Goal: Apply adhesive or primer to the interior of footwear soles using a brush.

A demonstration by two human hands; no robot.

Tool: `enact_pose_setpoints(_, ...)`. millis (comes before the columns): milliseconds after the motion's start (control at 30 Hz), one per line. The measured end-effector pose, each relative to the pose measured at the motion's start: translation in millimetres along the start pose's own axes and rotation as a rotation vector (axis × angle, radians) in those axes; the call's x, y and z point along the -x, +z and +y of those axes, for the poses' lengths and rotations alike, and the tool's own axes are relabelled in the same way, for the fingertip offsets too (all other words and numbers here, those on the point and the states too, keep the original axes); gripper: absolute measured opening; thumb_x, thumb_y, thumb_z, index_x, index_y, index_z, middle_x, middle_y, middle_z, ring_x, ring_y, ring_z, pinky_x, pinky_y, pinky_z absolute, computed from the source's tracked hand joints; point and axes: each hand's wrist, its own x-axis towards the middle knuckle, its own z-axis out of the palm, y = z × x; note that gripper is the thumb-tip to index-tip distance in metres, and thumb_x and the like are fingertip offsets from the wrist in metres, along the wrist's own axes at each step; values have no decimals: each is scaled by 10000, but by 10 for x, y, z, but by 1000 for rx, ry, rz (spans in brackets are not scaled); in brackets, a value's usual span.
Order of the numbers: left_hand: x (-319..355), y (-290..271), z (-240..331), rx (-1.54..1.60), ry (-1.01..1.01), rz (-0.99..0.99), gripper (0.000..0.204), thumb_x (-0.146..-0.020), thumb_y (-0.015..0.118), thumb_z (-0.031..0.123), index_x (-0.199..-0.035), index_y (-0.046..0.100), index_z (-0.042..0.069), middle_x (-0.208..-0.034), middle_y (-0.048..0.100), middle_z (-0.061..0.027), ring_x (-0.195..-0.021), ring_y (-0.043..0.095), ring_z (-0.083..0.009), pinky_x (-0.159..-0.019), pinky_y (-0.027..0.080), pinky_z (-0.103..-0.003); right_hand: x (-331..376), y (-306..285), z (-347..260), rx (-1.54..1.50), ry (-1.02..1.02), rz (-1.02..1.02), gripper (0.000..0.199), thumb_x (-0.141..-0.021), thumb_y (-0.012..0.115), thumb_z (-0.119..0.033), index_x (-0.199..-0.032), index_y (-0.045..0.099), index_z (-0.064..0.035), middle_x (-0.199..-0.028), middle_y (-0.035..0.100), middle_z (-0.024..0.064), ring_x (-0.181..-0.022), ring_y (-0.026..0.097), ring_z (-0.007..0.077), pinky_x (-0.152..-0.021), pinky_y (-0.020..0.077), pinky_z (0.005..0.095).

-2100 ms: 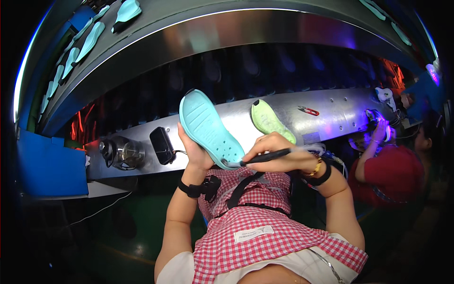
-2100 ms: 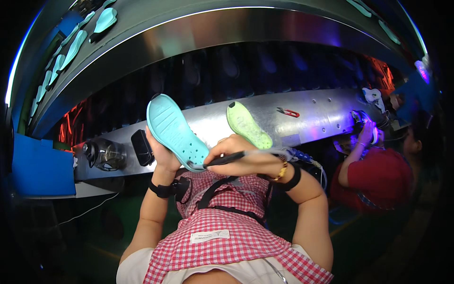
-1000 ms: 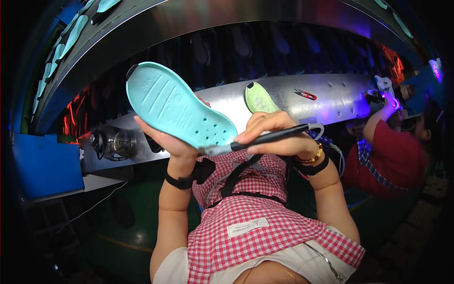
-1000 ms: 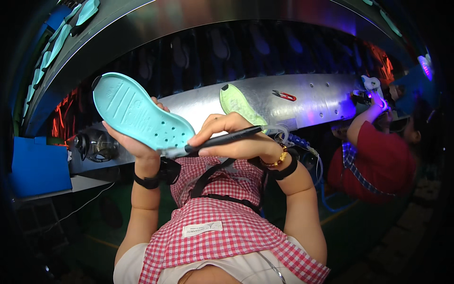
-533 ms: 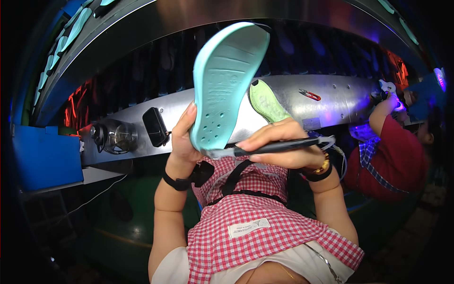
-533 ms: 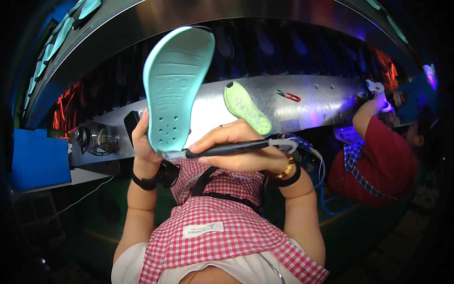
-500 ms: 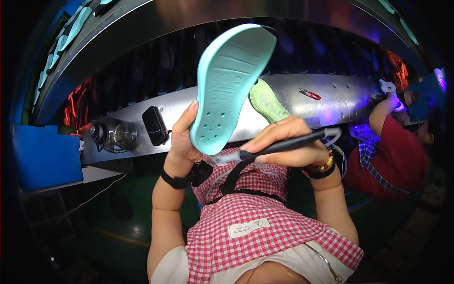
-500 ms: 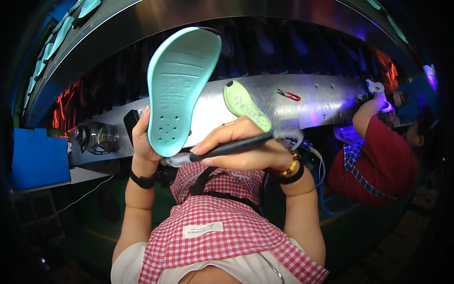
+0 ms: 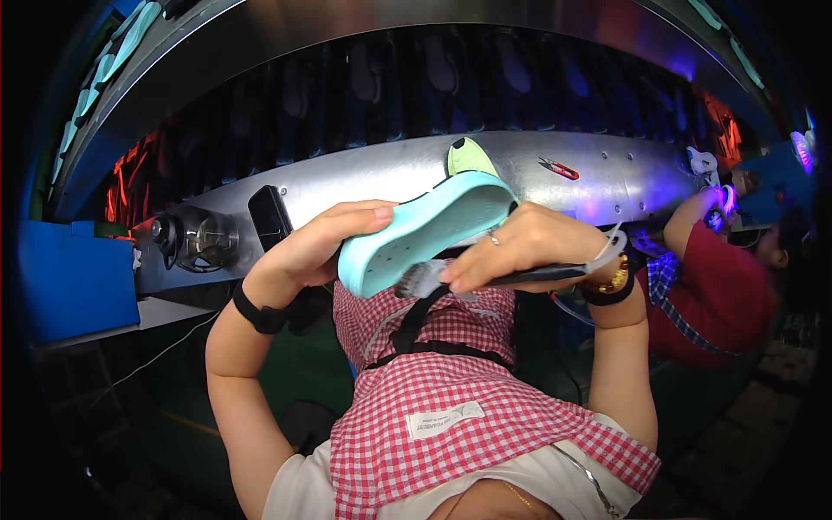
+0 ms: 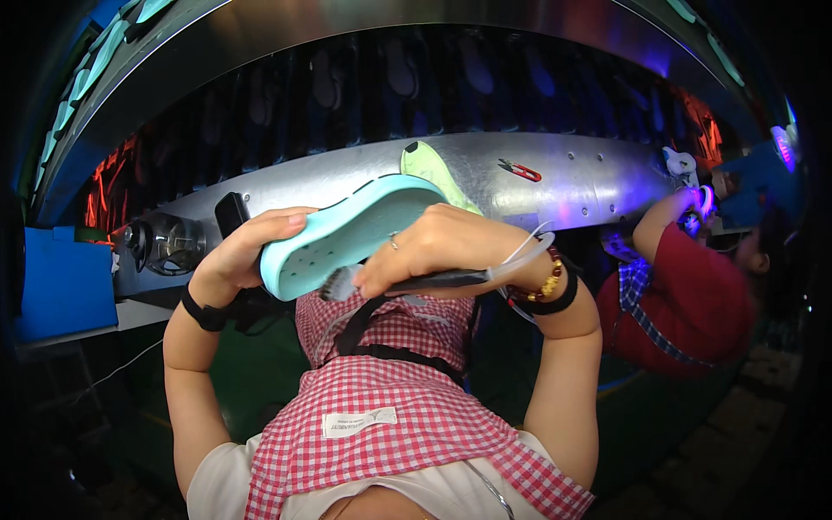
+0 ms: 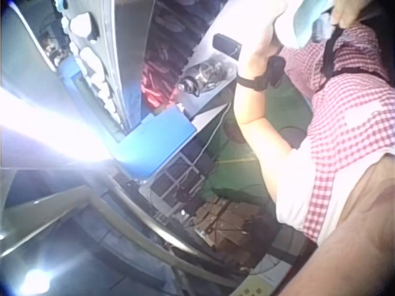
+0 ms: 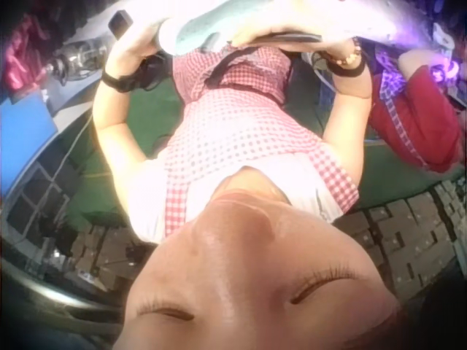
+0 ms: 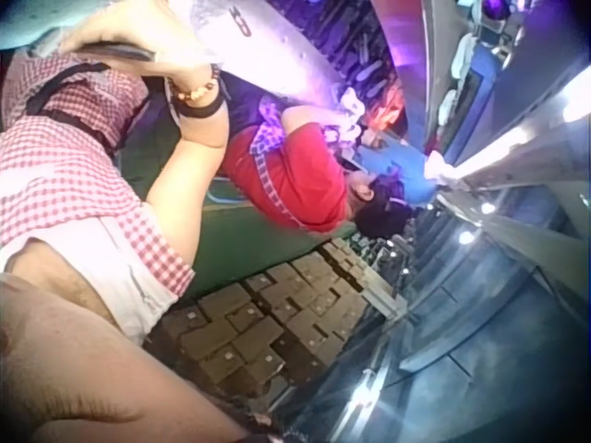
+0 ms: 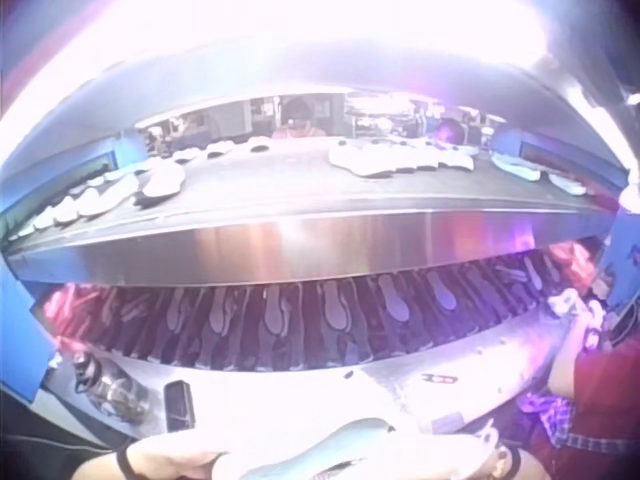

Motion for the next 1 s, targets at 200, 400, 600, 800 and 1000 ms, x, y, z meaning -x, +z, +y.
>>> enact_pose_setpoints(200,165,-186,-64,191,87,-34,481,-822,495,310,-1142,479,-49,-1027,572,-149,-860,575,-181,-739,470,-288,99,75,134,-37,31,176,205,-696,645,7,-900,637,3,-936,630,154,-880,621,257,-780,491,308)
enact_pose_setpoints(400,298,-311,-175,222,266,-36,463,-786,491,301,-1060,531,-71,-922,605,-151,-764,587,-170,-694,469,-267,127,90,63,109,49,460,212,-664,670,29,-869,647,-15,-929,633,153,-873,624,240,-763,502,299)
enact_pose_setpoints(600,292,-359,-224,736,259,71,582,-806,471,424,-1170,460,-30,-1048,582,-129,-947,565,-236,-889,417,-339,150,167,-40,48,-18,319,207,-599,721,-16,-795,654,-18,-826,658,114,-704,624,188,-603,457,254)
enact_pose_setpoints(800,-364,56,-509,807,600,-268,851,-763,167,723,-1301,313,80,-1262,407,-182,-1157,387,-372,-960,303,-521,-51,264,212,-35,275,589,205,-655,695,-31,-857,661,-23,-732,626,72,-699,576,141,-631,449,243)
enact_pose_setpoints(1000,-489,98,-633,831,570,71,863,-752,129,737,-1243,370,69,-1106,512,-179,-1014,513,-298,-905,397,-429,-238,381,360,289,78,578,182,-655,681,-82,-831,660,-41,-709,626,88,-606,577,183,-593,434,285)
